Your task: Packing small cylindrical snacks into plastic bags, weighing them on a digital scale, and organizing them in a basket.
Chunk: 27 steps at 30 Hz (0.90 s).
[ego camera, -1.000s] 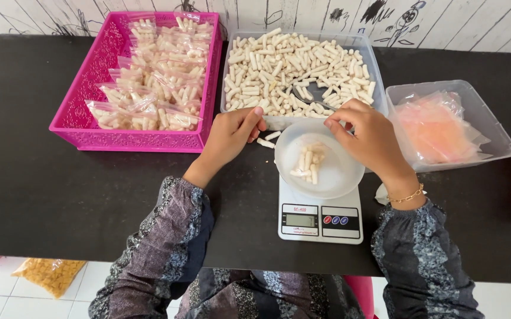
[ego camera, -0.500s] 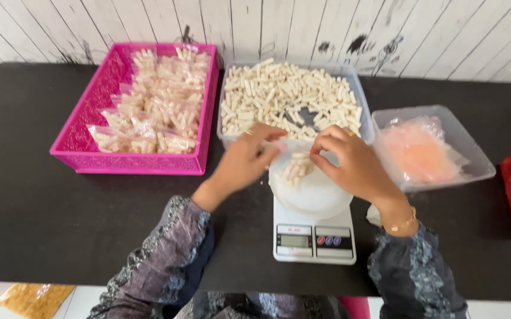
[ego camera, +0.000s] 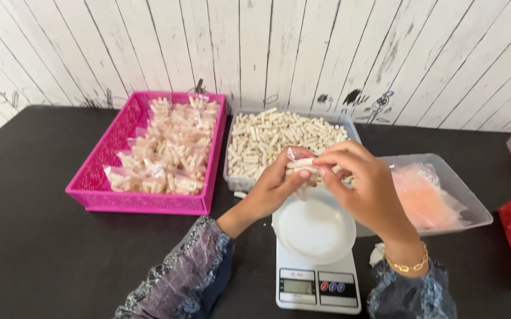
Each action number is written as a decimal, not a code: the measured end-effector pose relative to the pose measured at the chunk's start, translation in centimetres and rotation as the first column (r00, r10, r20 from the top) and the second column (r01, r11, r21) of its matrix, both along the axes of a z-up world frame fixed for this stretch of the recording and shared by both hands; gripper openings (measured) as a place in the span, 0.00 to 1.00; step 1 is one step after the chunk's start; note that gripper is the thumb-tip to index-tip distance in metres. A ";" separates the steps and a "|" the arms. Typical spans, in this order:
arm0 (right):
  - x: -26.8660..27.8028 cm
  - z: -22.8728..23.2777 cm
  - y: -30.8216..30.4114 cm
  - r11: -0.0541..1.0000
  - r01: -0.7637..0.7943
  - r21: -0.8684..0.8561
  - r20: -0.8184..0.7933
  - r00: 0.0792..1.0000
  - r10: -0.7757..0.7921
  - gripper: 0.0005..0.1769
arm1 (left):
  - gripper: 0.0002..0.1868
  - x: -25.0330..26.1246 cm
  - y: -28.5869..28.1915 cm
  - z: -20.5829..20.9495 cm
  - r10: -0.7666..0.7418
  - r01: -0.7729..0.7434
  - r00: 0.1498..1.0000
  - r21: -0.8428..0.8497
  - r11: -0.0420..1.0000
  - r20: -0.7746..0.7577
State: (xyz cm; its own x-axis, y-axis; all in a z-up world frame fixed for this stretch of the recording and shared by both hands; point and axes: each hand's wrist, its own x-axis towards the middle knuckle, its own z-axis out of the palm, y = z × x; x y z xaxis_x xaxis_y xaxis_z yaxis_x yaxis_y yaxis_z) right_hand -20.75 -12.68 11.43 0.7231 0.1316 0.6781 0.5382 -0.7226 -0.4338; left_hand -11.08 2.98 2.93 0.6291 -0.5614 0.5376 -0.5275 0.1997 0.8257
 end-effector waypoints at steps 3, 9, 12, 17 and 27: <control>0.4 -0.4 0.1 0.998 0.010 0.058 0.032 0.999 -0.011 0.08 | 0.22 0.3 0.1 0.6 0.001 -0.001 1.000 0.021 1.000 0.007; 0.6 -0.4 0.3 0.996 -0.005 0.086 -0.031 1.000 0.007 0.09 | 0.20 -0.1 0.7 1.8 0.022 -0.021 1.000 0.063 0.998 -0.019; 0.5 -0.6 0.6 0.998 -0.018 0.059 -0.011 1.000 0.019 0.06 | 0.16 -0.5 1.2 2.3 0.014 -0.013 1.000 0.040 0.999 -0.026; 0.3 -1.1 0.5 0.999 0.002 0.033 0.030 1.000 -0.003 0.06 | 0.13 -0.2 1.2 1.7 0.017 -0.017 1.000 0.016 1.000 0.020; -0.1 -1.0 0.8 0.998 0.030 0.050 -0.133 0.991 -0.023 0.06 | 0.10 -0.3 0.7 0.9 0.077 -0.078 0.996 0.017 0.997 0.039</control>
